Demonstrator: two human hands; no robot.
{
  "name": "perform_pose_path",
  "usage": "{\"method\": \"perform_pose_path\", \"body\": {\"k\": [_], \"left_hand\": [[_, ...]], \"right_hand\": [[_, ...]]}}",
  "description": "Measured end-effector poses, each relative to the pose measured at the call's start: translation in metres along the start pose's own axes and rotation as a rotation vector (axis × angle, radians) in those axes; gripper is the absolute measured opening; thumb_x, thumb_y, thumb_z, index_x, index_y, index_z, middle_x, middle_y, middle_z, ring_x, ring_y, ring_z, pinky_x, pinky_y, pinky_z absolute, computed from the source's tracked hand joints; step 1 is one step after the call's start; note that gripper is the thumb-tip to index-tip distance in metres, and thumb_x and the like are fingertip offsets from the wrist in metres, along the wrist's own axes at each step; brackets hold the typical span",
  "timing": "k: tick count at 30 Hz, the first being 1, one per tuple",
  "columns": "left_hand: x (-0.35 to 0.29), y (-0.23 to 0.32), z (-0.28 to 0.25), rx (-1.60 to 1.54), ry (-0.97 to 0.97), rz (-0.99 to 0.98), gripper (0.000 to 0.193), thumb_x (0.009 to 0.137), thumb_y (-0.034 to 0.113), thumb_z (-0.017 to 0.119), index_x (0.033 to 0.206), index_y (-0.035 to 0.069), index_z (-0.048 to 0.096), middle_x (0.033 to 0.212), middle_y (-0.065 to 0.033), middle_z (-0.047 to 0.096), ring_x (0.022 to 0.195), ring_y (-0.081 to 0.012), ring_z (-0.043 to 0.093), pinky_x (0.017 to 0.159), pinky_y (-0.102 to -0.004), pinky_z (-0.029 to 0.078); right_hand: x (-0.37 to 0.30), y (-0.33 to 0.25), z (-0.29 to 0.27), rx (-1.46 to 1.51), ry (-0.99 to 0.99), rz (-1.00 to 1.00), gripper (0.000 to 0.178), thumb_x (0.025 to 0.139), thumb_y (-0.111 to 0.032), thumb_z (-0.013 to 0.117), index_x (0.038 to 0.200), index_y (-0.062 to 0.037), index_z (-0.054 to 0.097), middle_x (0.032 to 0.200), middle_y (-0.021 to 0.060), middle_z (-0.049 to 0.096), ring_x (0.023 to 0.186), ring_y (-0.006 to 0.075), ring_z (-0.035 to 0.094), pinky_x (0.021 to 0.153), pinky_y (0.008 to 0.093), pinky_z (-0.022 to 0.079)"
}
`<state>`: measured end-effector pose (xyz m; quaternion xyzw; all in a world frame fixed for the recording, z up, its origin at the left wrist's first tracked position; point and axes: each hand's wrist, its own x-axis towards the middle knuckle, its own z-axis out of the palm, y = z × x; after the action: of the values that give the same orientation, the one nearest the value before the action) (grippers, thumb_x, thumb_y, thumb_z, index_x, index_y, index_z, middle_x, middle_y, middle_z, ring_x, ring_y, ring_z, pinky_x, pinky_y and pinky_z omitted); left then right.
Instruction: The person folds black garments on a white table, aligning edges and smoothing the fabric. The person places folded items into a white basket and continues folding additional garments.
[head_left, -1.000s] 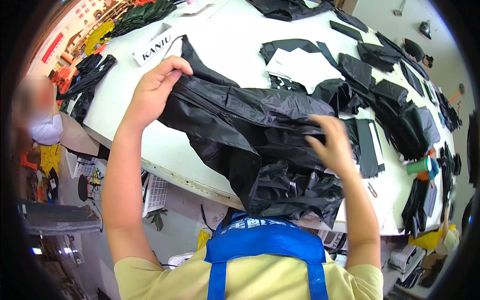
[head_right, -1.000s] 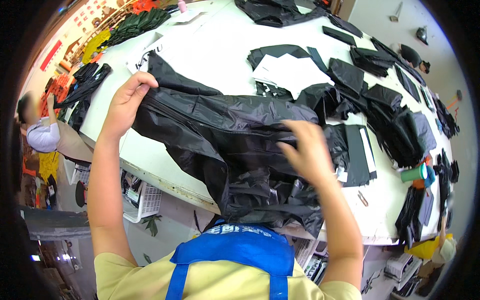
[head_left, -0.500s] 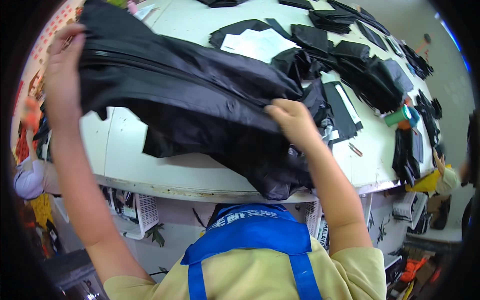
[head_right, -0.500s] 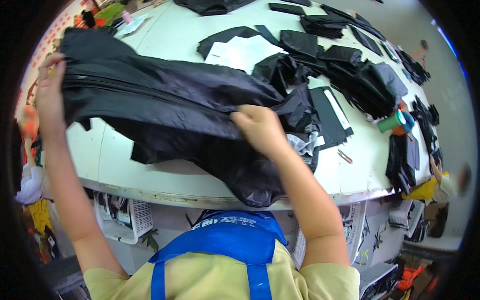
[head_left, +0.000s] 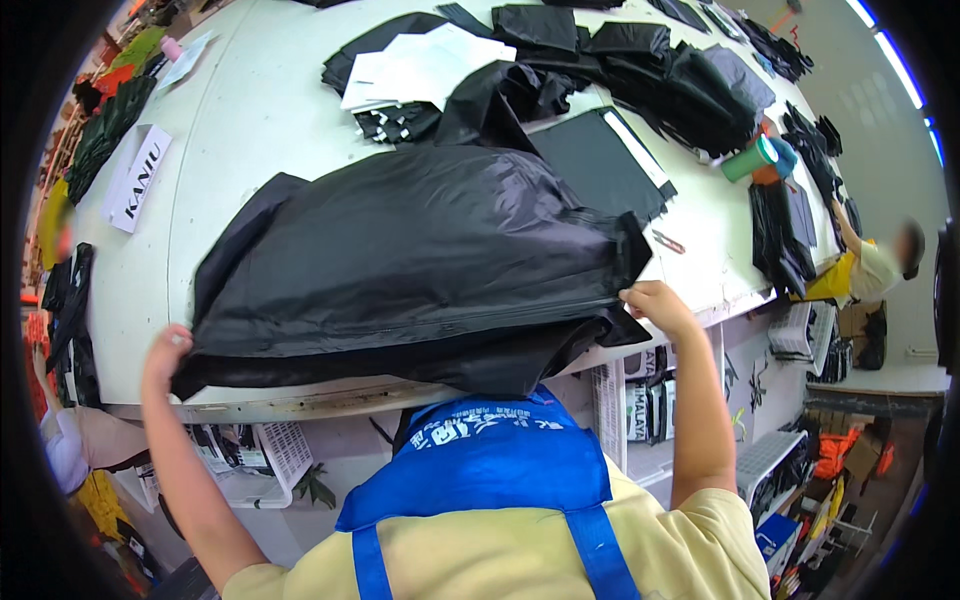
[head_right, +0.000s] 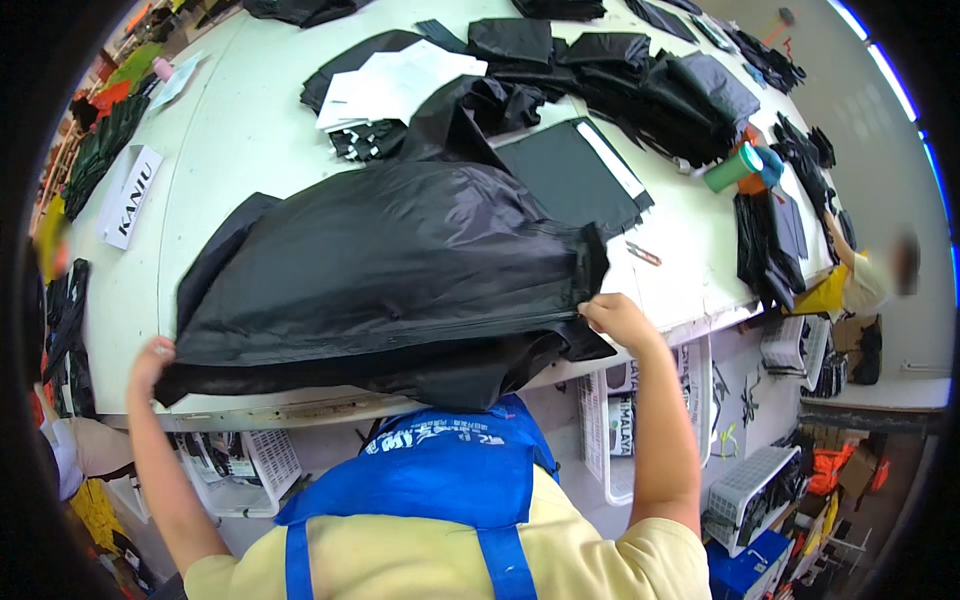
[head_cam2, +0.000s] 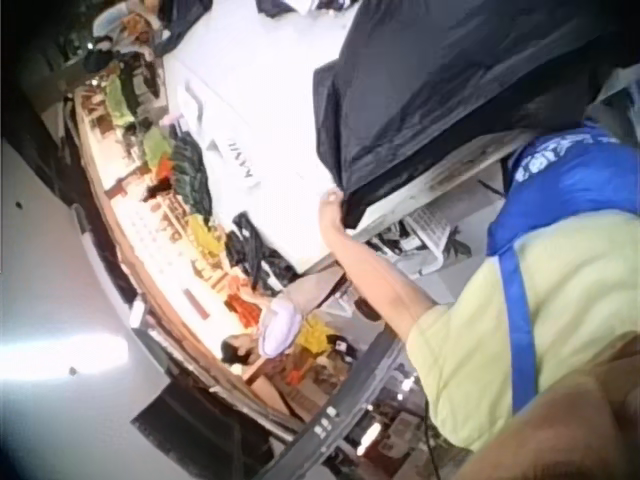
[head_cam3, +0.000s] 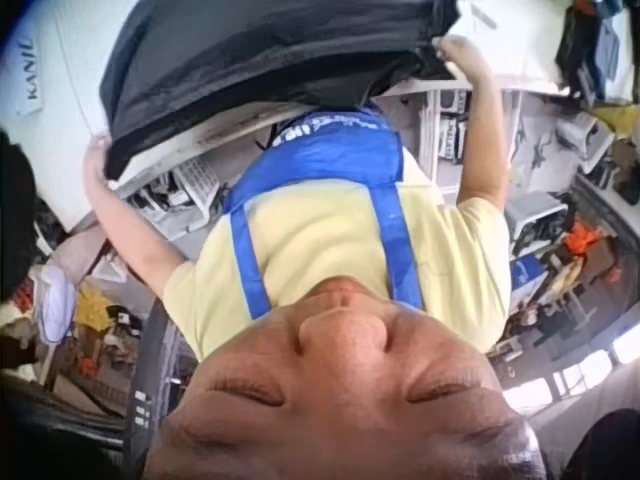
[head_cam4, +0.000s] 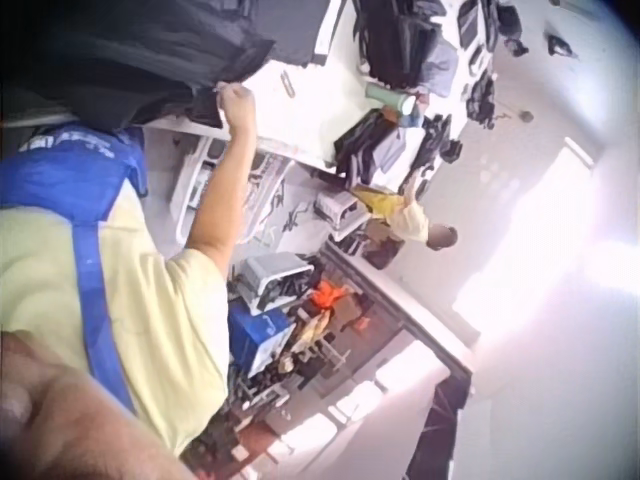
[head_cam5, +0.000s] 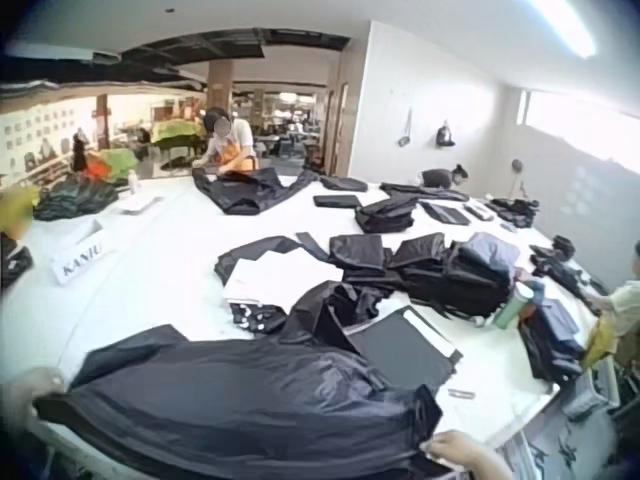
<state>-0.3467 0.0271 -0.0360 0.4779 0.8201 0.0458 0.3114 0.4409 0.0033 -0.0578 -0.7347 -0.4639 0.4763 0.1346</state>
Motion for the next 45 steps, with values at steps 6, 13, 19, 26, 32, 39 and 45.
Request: {"method": "perform_pose_path", "body": {"k": [6, 13, 19, 26, 32, 39, 45], "left_hand": [[0.006, 0.038, 0.115, 0.456, 0.59, 0.245, 0.024, 0.086, 0.013, 0.061, 0.109, 0.008, 0.056, 0.107, -0.0148, 0.058, 0.099, -0.0304, 0.059, 0.081, -0.0396, 0.048], [-0.131, 0.247, 0.258, -0.01, 0.15, 0.992, 0.049, 0.077, 0.021, 0.071, 0.122, 0.006, 0.058, 0.111, -0.0137, 0.061, 0.106, -0.0325, 0.056, 0.093, -0.0401, 0.044], [-0.107, 0.247, 0.273, -0.222, -0.13, 0.82, 0.013, 0.082, 0.014, 0.065, 0.092, 0.006, 0.068, 0.092, -0.0103, 0.066, 0.086, -0.0293, 0.062, 0.074, -0.0377, 0.049], [-0.084, 0.248, 0.301, -0.165, -0.191, 0.62, 0.017, 0.077, 0.018, 0.072, 0.087, 0.004, 0.07, 0.082, -0.0151, 0.068, 0.076, -0.0303, 0.066, 0.069, -0.036, 0.05], [-0.064, 0.259, 0.332, 0.093, -0.246, 0.452, 0.02, 0.072, 0.024, 0.074, 0.081, 0.006, 0.073, 0.081, -0.0161, 0.068, 0.079, -0.031, 0.066, 0.072, -0.038, 0.052], [-0.049, 0.265, 0.327, 0.207, -0.334, 0.394, 0.025, 0.067, 0.032, 0.076, 0.077, 0.009, 0.073, 0.076, -0.0129, 0.068, 0.077, -0.0309, 0.066, 0.069, -0.0402, 0.052], [-0.059, 0.261, 0.328, 0.175, -0.313, 0.408, 0.03, 0.074, 0.037, 0.072, 0.082, 0.009, 0.071, 0.082, -0.0127, 0.069, 0.082, -0.0316, 0.066, 0.072, -0.0413, 0.052]], "right_hand": [[0.018, 0.035, 0.05, 0.714, -0.001, -0.143, 0.047, 0.082, -0.018, 0.068, 0.121, 0.0005, 0.049, 0.111, 0.0084, 0.055, 0.101, 0.0143, 0.051, 0.091, 0.0246, 0.04], [0.04, 0.051, 0.03, 0.48, -0.398, -0.226, 0.088, 0.071, -0.01, 0.076, 0.14, 0.0128, 0.027, 0.139, 0.0245, 0.04, 0.131, 0.0304, 0.038, 0.109, 0.0343, 0.028], [0.052, 0.009, 0.065, 0.708, -0.028, 0.026, 0.029, 0.086, -0.016, 0.068, 0.103, 0.0075, 0.061, 0.098, 0.0094, 0.065, 0.086, 0.0155, 0.06, 0.078, 0.0285, 0.048], [0.06, 0.014, 0.084, 0.75, 0.062, -0.048, 0.028, 0.089, -0.012, 0.063, 0.109, 0.0064, 0.059, 0.099, 0.0095, 0.066, 0.088, 0.0165, 0.06, 0.083, 0.0291, 0.048], [0.071, 0.03, 0.098, 0.601, 0.203, -0.093, 0.027, 0.09, -0.012, 0.063, 0.11, 0.005, 0.059, 0.099, 0.0078, 0.065, 0.088, 0.0144, 0.058, 0.082, 0.0282, 0.046], [0.064, 0.025, 0.09, 0.61, 0.135, -0.097, 0.029, 0.089, -0.013, 0.062, 0.113, 0.0038, 0.059, 0.101, 0.0055, 0.064, 0.089, 0.014, 0.058, 0.084, 0.0284, 0.045], [0.065, 0.016, 0.088, 0.526, 0.144, -0.136, 0.024, 0.09, -0.013, 0.061, 0.107, 0.0043, 0.06, 0.096, 0.0064, 0.065, 0.085, 0.0143, 0.058, 0.081, 0.0279, 0.046]]}}
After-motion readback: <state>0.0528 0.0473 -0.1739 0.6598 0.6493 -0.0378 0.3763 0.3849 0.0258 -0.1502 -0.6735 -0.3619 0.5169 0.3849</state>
